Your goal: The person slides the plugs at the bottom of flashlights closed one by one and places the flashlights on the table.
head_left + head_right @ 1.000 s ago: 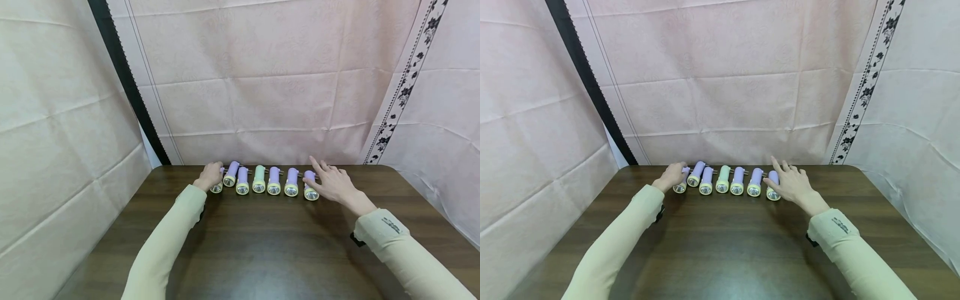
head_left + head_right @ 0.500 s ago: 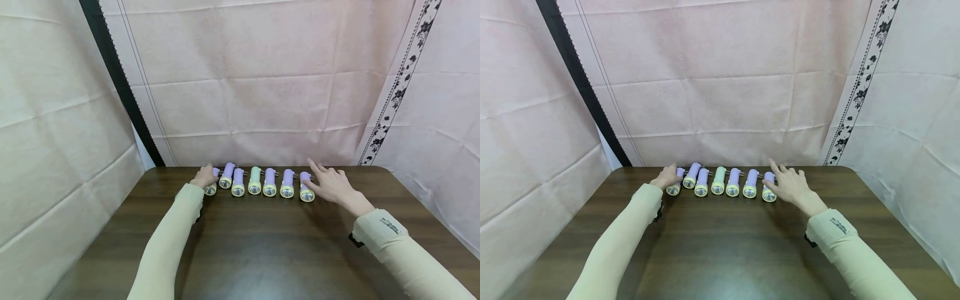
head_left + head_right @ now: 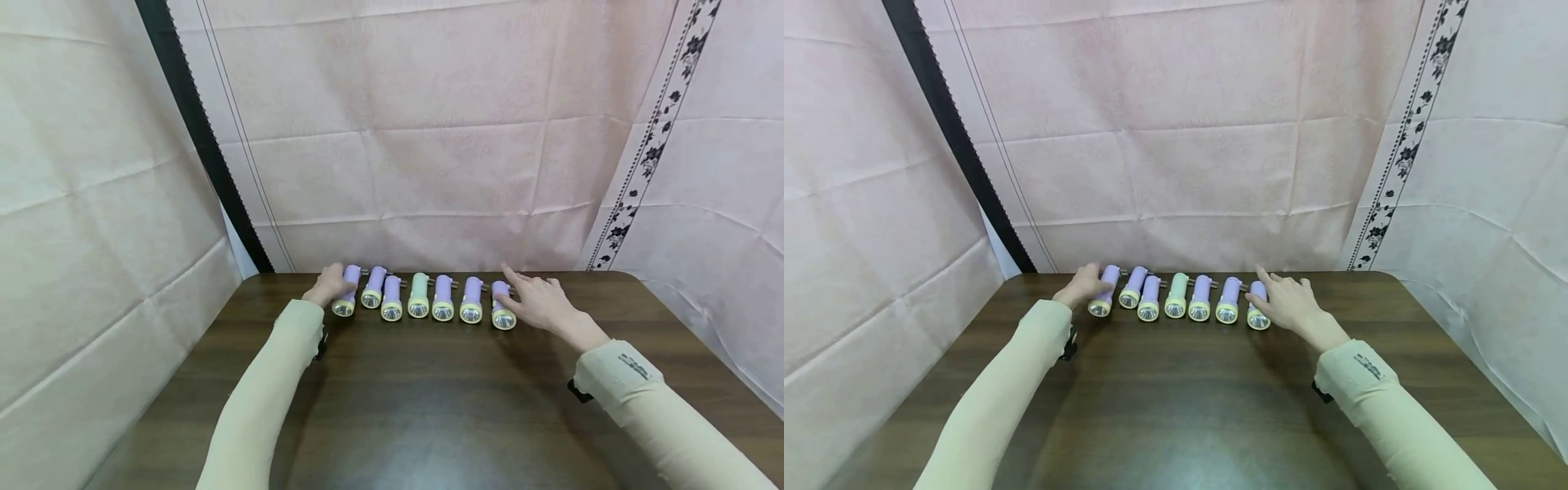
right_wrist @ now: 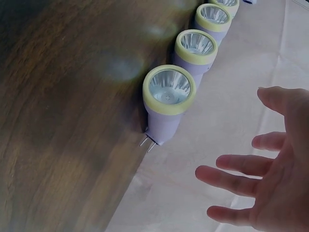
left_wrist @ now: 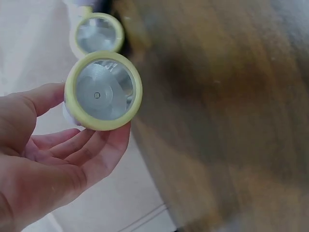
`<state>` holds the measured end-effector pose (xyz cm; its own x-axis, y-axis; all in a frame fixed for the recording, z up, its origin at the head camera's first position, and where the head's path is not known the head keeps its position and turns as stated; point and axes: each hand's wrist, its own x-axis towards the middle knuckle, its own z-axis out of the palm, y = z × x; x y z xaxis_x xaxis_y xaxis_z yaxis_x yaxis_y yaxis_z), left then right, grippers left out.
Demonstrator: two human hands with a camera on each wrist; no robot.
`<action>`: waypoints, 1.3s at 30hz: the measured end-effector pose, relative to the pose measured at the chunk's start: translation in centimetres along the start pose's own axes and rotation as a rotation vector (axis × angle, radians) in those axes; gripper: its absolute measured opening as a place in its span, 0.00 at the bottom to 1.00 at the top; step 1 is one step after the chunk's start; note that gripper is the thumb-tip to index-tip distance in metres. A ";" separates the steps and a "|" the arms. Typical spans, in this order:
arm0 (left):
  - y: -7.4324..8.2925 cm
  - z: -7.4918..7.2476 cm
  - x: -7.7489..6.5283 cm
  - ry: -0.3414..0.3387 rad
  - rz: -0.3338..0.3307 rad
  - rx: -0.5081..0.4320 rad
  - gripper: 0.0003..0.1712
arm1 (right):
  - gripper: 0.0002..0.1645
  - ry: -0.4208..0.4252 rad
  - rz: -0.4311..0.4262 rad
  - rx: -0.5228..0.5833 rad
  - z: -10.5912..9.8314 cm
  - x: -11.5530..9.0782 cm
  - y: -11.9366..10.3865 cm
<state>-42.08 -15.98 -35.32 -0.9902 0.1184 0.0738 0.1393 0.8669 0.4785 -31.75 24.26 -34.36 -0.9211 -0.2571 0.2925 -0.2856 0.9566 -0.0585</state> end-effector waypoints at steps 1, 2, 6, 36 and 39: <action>0.2 -0.1 0.0 0.007 0.018 -0.006 0.25 | 0.41 0.001 -0.004 0.002 0.0 0.0 0.0; 0.5 -0.3 -0.1 0.010 0.035 -0.021 0.26 | 0.41 0.005 -0.011 0.002 0.0 0.0 0.0; 2.0 -1.0 -0.2 0.016 0.080 -0.064 0.29 | 0.39 0.032 -0.049 0.011 -0.2 0.0 0.1; 9.8 1.0 -3.8 -0.083 0.288 -0.023 0.28 | 0.34 0.105 -0.157 0.189 -0.6 0.6 -1.8; 10.0 1.5 -4.2 -0.097 0.290 -0.035 0.30 | 0.33 0.113 -0.172 0.183 -0.5 0.5 -2.1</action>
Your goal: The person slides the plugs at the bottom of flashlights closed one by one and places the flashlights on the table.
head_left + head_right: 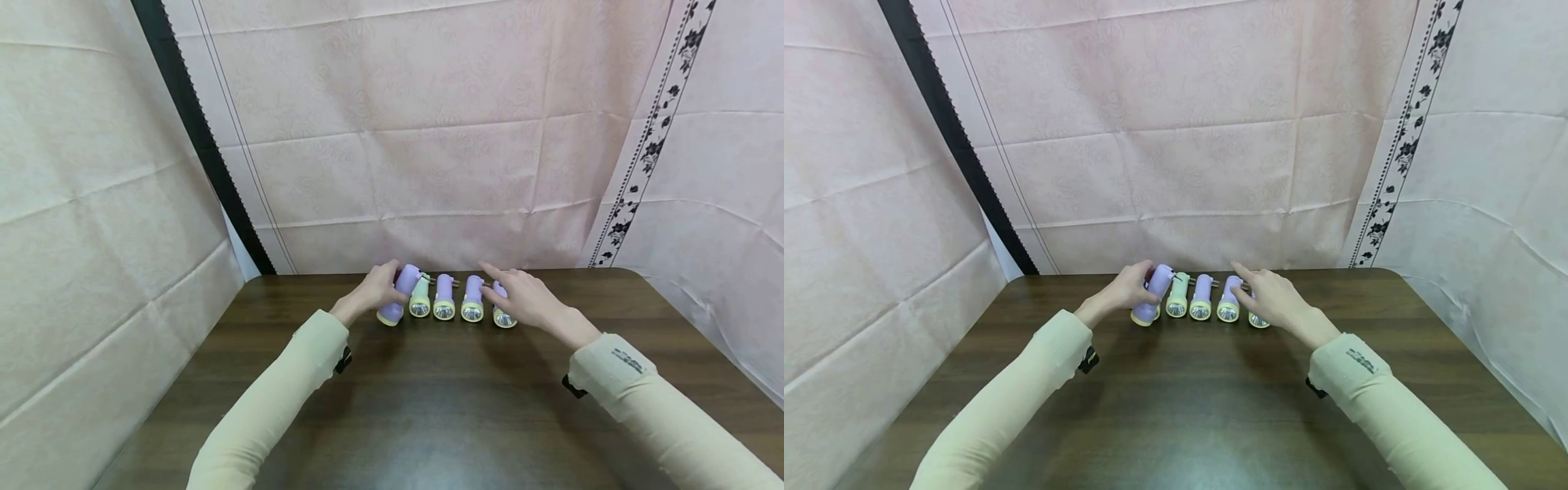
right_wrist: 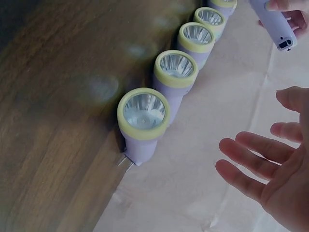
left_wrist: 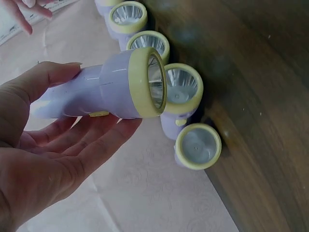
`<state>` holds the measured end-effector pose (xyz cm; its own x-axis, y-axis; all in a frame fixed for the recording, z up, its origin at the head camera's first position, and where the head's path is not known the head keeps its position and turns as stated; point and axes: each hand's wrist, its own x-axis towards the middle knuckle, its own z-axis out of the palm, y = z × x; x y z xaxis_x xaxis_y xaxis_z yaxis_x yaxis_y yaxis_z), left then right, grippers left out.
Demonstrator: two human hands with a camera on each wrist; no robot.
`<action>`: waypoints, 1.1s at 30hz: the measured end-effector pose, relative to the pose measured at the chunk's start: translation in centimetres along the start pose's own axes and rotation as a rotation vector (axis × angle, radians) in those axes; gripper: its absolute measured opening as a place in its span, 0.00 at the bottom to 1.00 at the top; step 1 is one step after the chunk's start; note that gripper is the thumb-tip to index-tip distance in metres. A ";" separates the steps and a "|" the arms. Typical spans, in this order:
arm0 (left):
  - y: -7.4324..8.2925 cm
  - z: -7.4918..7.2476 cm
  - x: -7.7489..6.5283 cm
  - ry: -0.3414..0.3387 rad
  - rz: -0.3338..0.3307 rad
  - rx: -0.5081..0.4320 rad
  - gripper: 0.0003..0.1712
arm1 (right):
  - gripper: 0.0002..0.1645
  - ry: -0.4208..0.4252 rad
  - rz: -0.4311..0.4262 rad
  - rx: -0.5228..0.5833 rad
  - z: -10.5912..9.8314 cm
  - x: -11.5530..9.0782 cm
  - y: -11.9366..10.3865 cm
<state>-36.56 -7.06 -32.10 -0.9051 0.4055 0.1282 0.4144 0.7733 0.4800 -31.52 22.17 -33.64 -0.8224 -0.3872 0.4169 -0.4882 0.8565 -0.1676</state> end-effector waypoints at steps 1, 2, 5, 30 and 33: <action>0.1 0.1 -0.1 -0.003 -0.001 -0.004 0.31 | 0.33 0.005 -0.008 -0.002 0.1 0.0 -0.1; 0.2 0.2 -0.1 -0.002 0.001 0.001 0.31 | 0.33 0.009 -0.016 -0.005 0.1 0.0 -0.2; 0.4 0.5 -0.2 0.008 0.011 0.033 0.30 | 0.33 0.015 -0.041 -0.012 0.3 0.0 -0.4; 2.0 1.4 -0.6 0.012 0.190 0.059 0.27 | 0.40 0.034 -0.240 0.065 1.0 0.4 -4.4; 2.1 1.5 -0.6 0.017 0.205 0.056 0.27 | 0.39 0.047 -0.261 0.068 1.2 0.3 -4.4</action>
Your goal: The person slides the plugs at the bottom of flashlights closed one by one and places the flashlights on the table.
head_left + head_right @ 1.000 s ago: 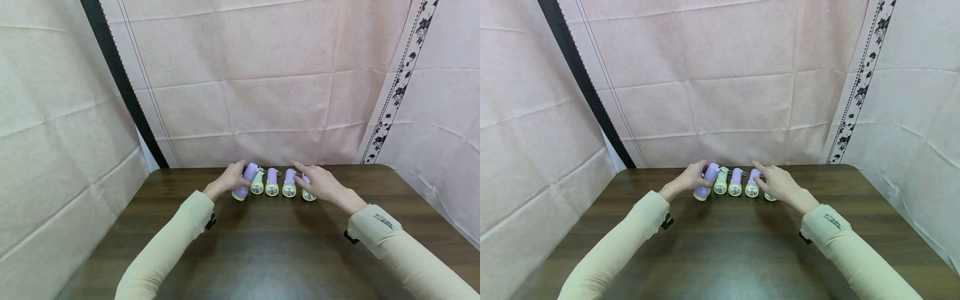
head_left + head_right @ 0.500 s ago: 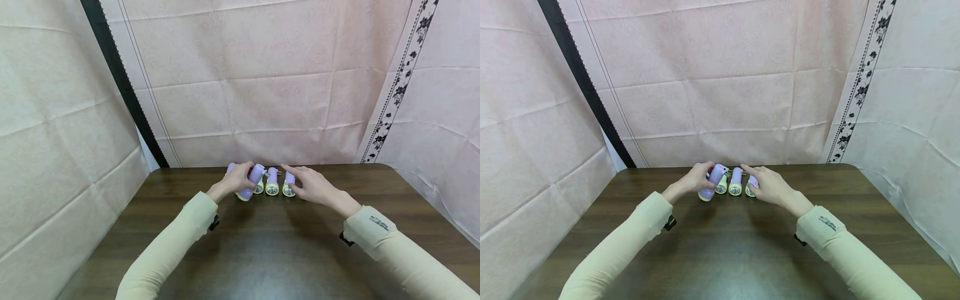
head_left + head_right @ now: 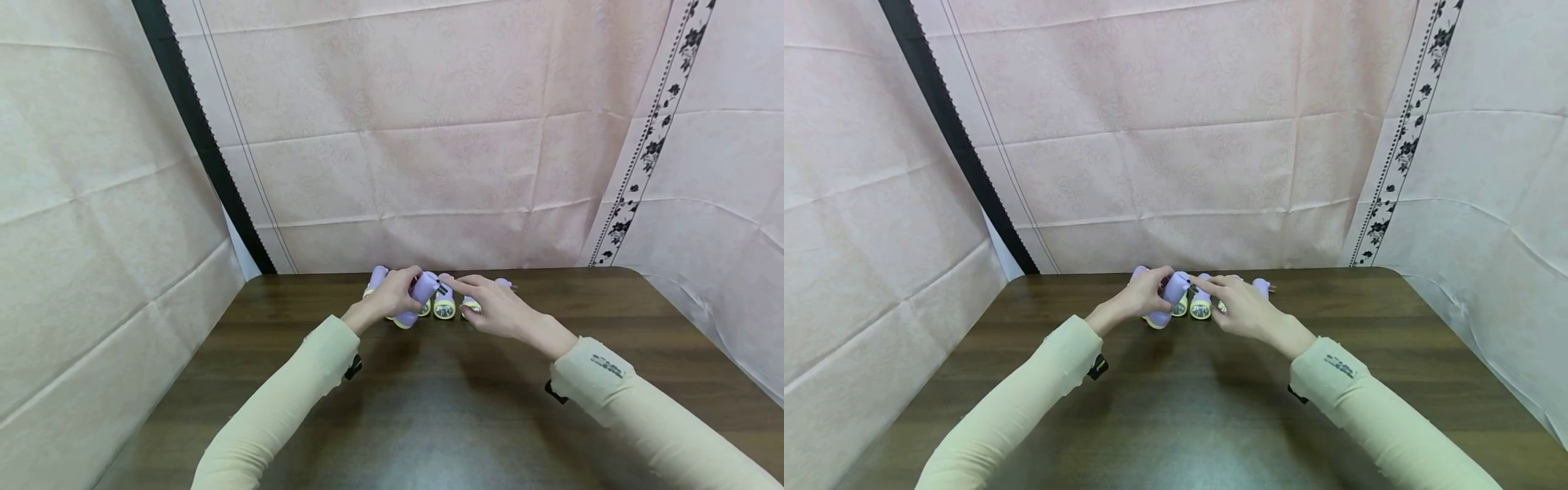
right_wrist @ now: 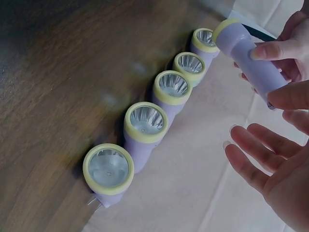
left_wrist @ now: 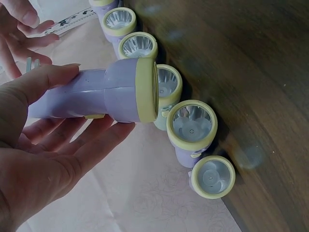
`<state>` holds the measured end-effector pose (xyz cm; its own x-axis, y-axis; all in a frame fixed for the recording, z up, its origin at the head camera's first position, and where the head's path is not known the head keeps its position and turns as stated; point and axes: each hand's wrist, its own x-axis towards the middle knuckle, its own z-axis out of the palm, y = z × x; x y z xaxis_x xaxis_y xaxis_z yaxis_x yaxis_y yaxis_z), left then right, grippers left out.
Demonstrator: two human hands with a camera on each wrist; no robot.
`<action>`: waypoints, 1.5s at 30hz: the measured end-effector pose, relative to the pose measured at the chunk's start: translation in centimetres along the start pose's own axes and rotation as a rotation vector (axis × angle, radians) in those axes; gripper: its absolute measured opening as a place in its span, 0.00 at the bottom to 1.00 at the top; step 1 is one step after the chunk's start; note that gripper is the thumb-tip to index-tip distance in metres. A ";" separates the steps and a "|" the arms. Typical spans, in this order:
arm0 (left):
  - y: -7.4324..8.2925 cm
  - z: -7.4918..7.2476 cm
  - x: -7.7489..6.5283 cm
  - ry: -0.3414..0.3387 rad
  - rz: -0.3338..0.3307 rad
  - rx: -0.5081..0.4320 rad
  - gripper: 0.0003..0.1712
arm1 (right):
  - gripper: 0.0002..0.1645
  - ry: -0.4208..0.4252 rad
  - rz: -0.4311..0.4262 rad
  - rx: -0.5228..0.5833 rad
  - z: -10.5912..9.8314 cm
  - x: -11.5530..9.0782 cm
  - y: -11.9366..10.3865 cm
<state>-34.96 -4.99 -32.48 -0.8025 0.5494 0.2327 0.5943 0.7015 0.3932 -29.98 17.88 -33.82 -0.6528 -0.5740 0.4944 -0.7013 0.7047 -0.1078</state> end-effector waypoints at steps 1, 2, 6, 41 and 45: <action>0.0 0.1 0.0 0.000 0.004 -0.003 0.27 | 0.39 0.001 -0.001 -0.001 0.1 0.0 0.0; 0.1 0.1 0.0 -0.001 0.009 -0.008 0.27 | 0.39 0.001 -0.001 -0.007 0.1 -0.1 0.1; 0.0 0.3 0.1 0.002 0.024 -0.037 0.27 | 0.39 -0.010 0.004 -0.013 0.2 -0.2 0.1; 0.6 0.6 -0.2 -0.007 0.057 -0.074 0.26 | 0.40 -0.027 0.023 0.026 -0.2 0.1 -0.2; 0.8 0.8 -0.2 -0.013 0.070 -0.092 0.25 | 0.41 -0.024 0.025 0.037 -0.2 0.2 -0.4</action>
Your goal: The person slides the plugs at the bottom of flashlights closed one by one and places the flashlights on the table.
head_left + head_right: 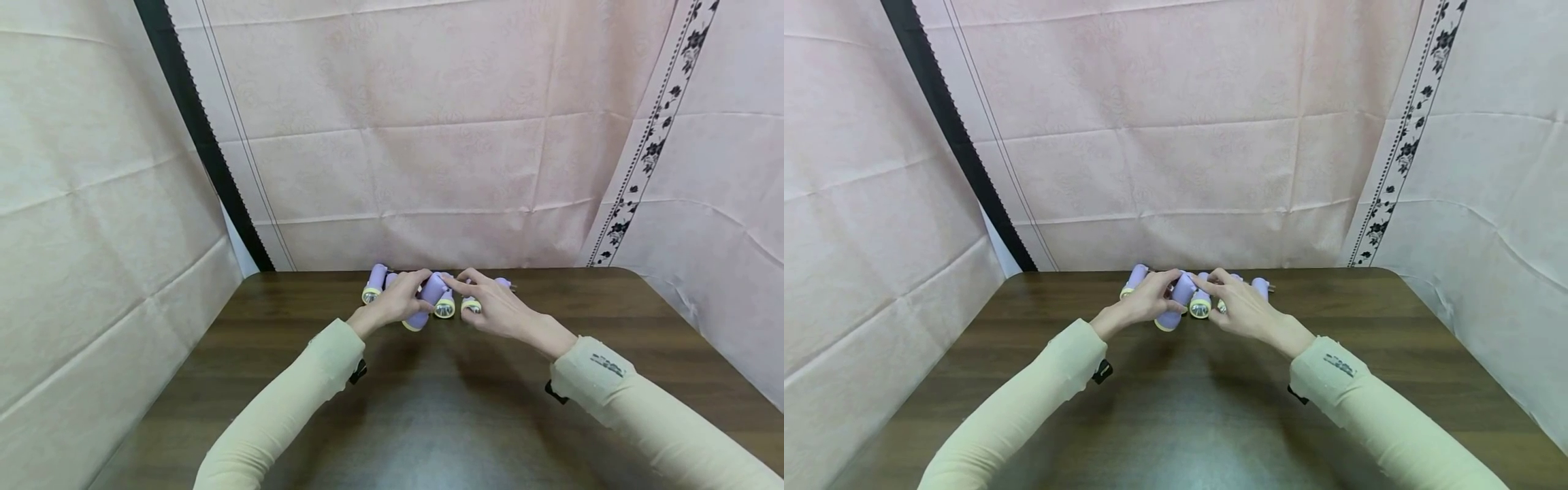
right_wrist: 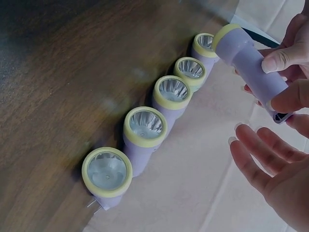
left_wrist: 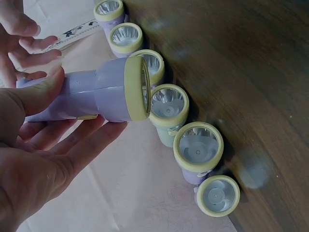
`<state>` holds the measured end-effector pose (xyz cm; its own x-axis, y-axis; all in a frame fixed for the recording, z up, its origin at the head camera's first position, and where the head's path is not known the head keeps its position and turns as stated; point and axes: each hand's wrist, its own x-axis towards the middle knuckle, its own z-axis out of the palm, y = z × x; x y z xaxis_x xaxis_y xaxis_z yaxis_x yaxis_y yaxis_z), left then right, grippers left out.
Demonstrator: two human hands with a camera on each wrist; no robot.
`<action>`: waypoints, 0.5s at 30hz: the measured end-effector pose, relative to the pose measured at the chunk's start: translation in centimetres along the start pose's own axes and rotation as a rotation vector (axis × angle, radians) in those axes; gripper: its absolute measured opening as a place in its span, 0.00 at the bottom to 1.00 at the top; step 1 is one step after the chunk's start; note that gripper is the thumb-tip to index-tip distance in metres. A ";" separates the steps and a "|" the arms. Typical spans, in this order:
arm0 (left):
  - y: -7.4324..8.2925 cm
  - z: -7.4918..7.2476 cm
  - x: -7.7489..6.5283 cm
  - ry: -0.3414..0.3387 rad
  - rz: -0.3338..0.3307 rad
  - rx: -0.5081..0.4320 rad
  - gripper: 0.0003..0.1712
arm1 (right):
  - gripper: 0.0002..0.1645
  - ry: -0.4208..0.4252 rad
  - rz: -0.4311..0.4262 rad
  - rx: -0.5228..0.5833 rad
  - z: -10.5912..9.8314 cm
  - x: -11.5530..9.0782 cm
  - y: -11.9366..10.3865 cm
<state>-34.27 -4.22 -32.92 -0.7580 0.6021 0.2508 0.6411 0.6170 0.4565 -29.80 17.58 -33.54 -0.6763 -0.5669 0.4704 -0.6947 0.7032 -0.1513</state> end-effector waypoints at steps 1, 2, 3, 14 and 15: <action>0.1 0.0 0.0 -0.002 -0.001 -0.003 0.25 | 0.42 0.001 0.000 0.001 0.0 0.0 0.0; 0.1 0.1 0.0 -0.003 -0.002 -0.004 0.24 | 0.42 0.003 0.000 0.003 0.0 0.0 0.0; 0.2 0.1 0.0 -0.003 -0.003 -0.003 0.24 | 0.42 0.005 0.000 0.004 0.0 0.0 0.0; 0.2 -0.1 -0.2 -0.026 -0.072 0.038 0.28 | 0.40 0.007 0.012 -0.005 0.4 0.0 0.1; 0.2 -0.2 -0.3 -0.025 -0.095 0.049 0.28 | 0.39 0.002 0.019 -0.012 0.3 0.1 0.0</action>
<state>-33.95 -4.35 -32.69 -0.8127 0.5518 0.1872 0.5723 0.6953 0.4349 -29.94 17.41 -33.81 -0.6890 -0.5522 0.4695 -0.6785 0.7192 -0.1499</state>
